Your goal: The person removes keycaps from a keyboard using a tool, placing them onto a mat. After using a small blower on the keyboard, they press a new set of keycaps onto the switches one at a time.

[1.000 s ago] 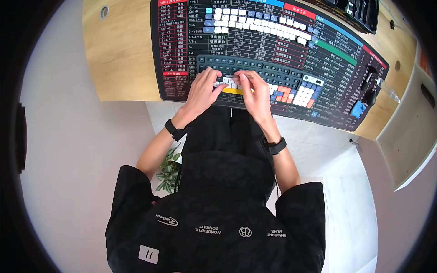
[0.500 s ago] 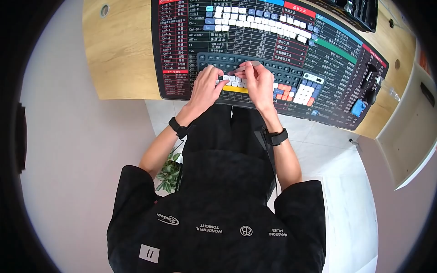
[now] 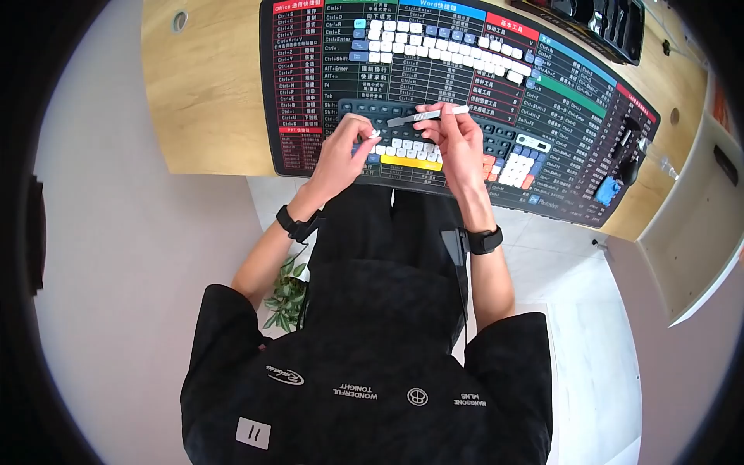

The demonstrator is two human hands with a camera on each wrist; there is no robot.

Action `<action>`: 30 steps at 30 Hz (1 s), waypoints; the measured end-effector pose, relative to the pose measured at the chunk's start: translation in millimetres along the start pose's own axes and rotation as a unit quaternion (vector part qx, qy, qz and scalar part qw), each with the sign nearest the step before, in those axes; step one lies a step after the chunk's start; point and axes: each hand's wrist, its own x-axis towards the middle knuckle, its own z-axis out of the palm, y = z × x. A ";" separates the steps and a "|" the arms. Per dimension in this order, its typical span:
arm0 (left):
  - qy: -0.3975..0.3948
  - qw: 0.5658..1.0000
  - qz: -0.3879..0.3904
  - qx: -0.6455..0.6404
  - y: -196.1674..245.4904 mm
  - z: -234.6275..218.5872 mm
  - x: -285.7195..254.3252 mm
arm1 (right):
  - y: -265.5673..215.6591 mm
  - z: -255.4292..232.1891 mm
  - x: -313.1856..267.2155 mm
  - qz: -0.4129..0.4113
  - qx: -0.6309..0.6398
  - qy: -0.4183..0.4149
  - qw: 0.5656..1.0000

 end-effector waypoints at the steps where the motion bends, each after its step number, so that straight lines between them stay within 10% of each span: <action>1: 0.009 0.999 -0.031 -0.029 3.1 -3.0 2.4 | -5.2 3.2 0.7 -0.001 0.000 0.000 1.000; 8: 0.021 0.984 -0.102 -0.147 12.0 -11.9 28.5 | -8.5 0.7 12.6 -0.010 0.105 -0.036 0.994; 16: -0.011 0.928 -0.139 -0.347 25.8 -15.7 62.6 | -41.4 27.0 20.9 -0.065 -0.235 -0.017 0.970; 18: -0.038 0.915 -0.156 -0.370 28.1 -13.7 69.2 | -44.2 34.1 26.0 -0.142 -0.443 -0.045 0.884; 30: -0.018 0.910 -0.157 -0.383 6.4 -3.5 78.2 | -39.6 57.2 47.9 -0.076 -0.526 -0.073 0.844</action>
